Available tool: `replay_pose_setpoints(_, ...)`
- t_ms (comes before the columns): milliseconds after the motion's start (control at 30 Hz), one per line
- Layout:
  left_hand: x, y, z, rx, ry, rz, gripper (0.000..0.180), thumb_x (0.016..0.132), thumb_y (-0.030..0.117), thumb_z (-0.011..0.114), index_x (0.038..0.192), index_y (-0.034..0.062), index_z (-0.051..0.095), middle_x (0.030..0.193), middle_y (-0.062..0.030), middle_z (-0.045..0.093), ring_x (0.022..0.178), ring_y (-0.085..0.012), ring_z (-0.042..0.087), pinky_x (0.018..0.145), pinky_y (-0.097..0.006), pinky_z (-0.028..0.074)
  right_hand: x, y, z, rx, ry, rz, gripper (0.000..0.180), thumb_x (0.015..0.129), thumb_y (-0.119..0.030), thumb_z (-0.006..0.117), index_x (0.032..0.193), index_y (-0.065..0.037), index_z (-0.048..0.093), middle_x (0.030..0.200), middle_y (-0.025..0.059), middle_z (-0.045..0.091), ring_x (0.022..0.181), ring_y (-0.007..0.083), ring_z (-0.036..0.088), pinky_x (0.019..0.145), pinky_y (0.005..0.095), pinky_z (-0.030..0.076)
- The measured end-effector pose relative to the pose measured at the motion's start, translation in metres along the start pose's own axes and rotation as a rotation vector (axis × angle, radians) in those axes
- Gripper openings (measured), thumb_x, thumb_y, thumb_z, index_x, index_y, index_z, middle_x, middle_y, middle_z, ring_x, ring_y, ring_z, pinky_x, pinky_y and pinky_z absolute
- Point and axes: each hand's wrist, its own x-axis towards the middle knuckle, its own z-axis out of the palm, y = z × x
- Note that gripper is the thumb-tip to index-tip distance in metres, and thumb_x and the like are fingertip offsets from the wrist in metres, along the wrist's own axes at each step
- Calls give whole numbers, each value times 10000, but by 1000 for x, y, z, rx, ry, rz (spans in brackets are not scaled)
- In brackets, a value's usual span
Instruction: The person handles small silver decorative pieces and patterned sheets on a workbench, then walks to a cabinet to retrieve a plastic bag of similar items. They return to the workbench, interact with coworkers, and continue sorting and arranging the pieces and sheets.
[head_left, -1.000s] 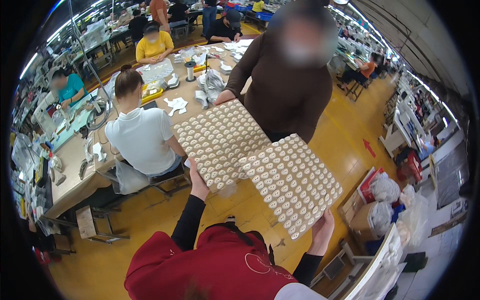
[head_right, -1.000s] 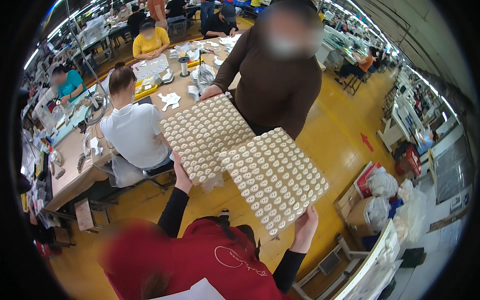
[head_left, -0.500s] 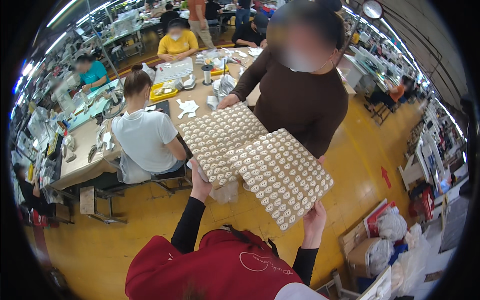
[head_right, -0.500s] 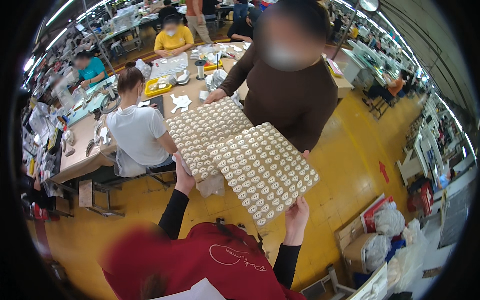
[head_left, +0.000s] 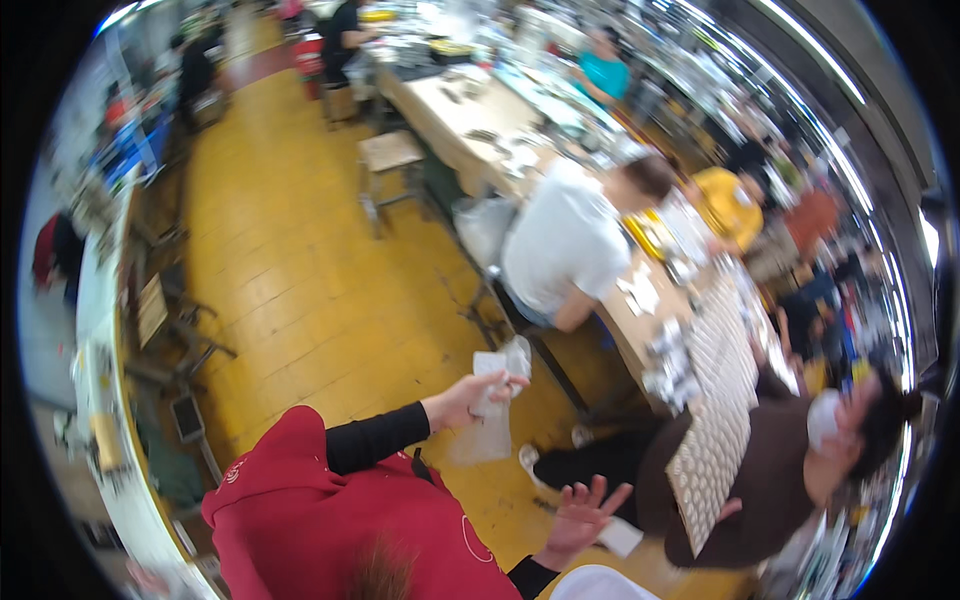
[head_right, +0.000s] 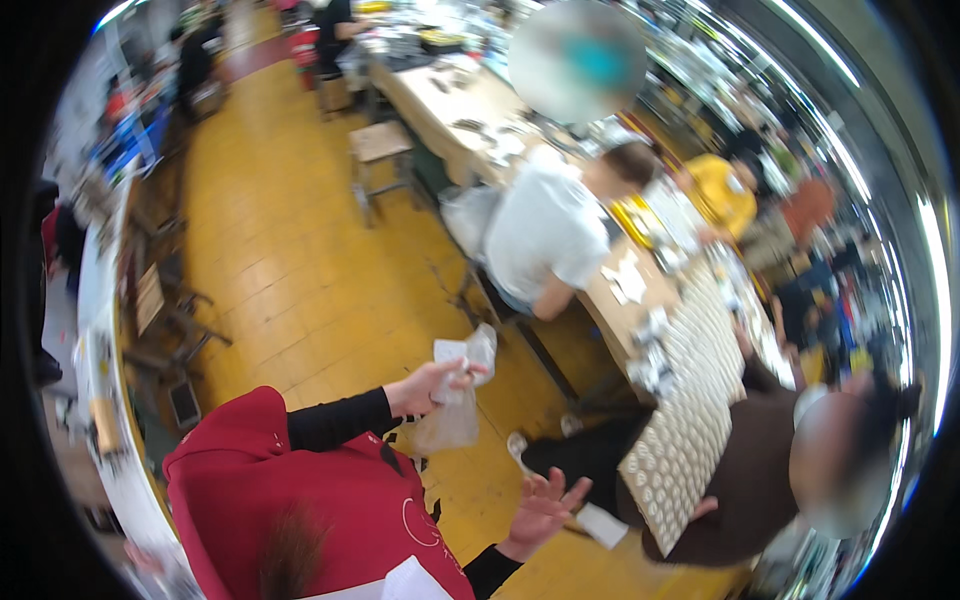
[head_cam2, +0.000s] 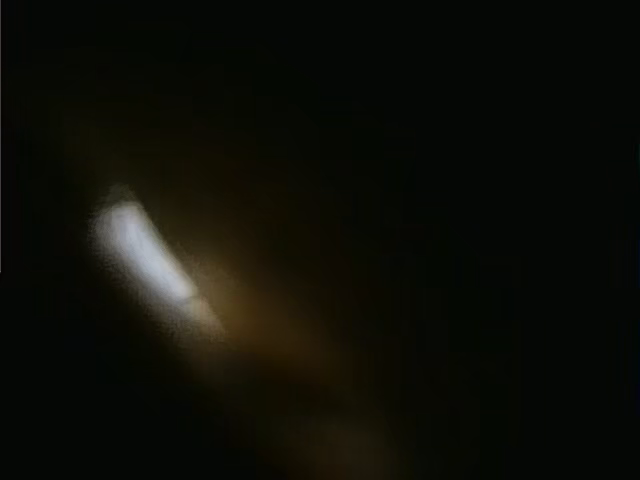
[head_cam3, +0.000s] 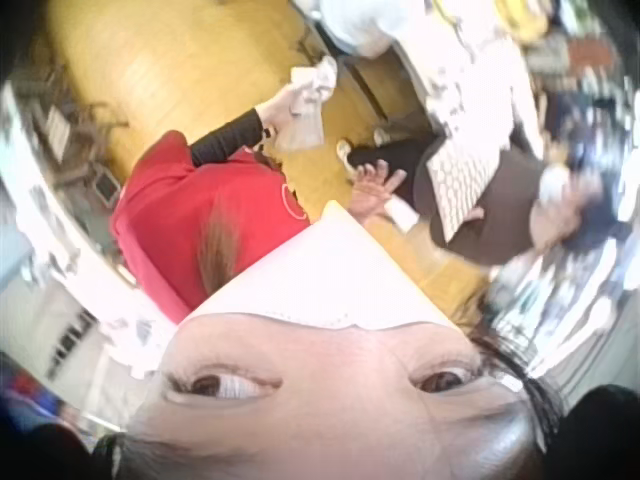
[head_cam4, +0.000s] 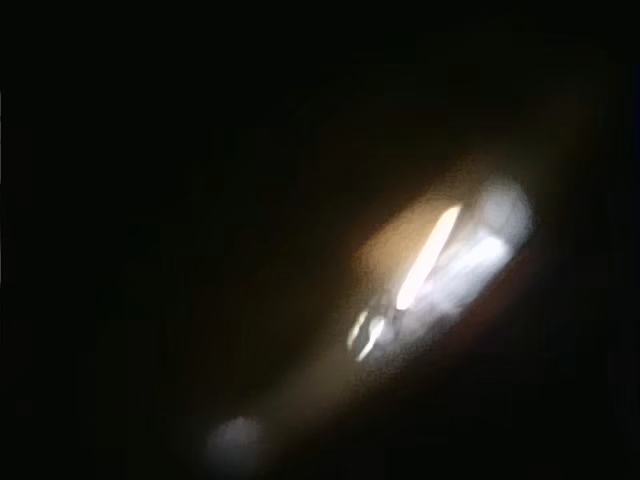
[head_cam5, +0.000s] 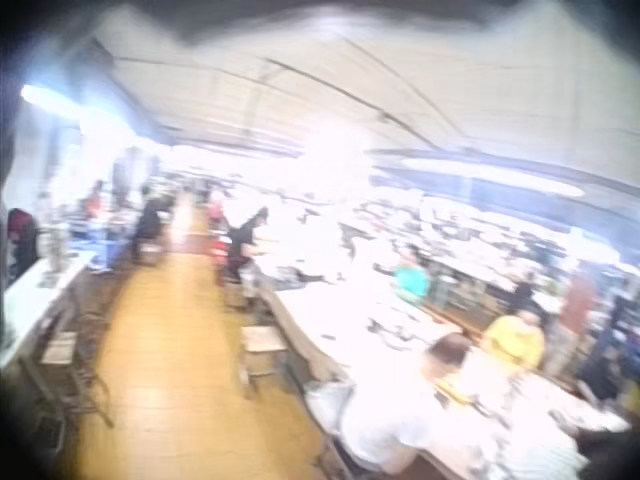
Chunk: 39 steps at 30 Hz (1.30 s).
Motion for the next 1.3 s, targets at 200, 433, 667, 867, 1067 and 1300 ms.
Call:
replay_pose_setpoints(200, -71, 60, -22, 179, 204, 157, 359, 983, 367, 524, 1104, 39, 611, 710, 77, 416, 628, -8, 372, 565, -176, 312, 81, 126, 54, -566, -112, 621, 432, 962, -161, 530, 1357, -6, 448, 1297, 155, 549, 1128, 226, 561, 994, 351, 429)
replay_pose_setpoints(433, -168, 164, -121, 103, 358, 325, 260, 990, 310, 523, 980, 71, 627, 685, 73, 423, 632, -25, 375, 577, -187, 310, 168, 316, 145, -473, -223, 754, 291, 981, -104, 497, 1241, 12, 559, 1155, 149, 637, 1021, 221, 620, 927, 353, 481)
replay_pose_setpoints(667, -245, 320, -217, -29, 426, 355, 222, 978, 286, 532, 929, 83, 605, 681, 66, 450, 630, -34, 399, 593, -195, 322, 244, 477, 215, -103, 137, 757, 267, 978, -156, 530, 1210, -27, 561, 1005, 111, 652, 893, 208, 613, 824, 344, 493)
replay_pose_setpoints(867, -275, 464, -317, -111, 683, 601, 199, 951, 277, 556, 906, 90, 605, 687, 50, 491, 584, -56, 465, 525, -222, 380, 309, 607, 253, -194, 154, 896, 256, 980, -180, 525, 1198, -50, 564, 996, 90, 657, 872, 207, 610, 789, 342, 484)
replay_pose_setpoints(1067, -298, 588, -428, -275, 781, 699, 196, 969, 254, 510, 939, 77, 588, 695, 28, 480, 597, -90, 471, 534, -246, 402, 437, 768, 322, -326, -36, 938, 257, 987, -177, 505, 1201, -50, 569, 1029, 71, 660, 889, 161, 606, 803, 307, 472)
replay_pose_setpoints(1300, -353, 756, -485, -195, 914, 1040, 222, 979, 301, 499, 935, 90, 556, 810, -16, 517, 773, -124, 522, 681, -274, 447, 514, 998, 550, -344, -941, 1185, 326, 988, -153, 508, 1290, -33, 526, 1161, 69, 625, 1021, 144, 580, 929, 294, 446)
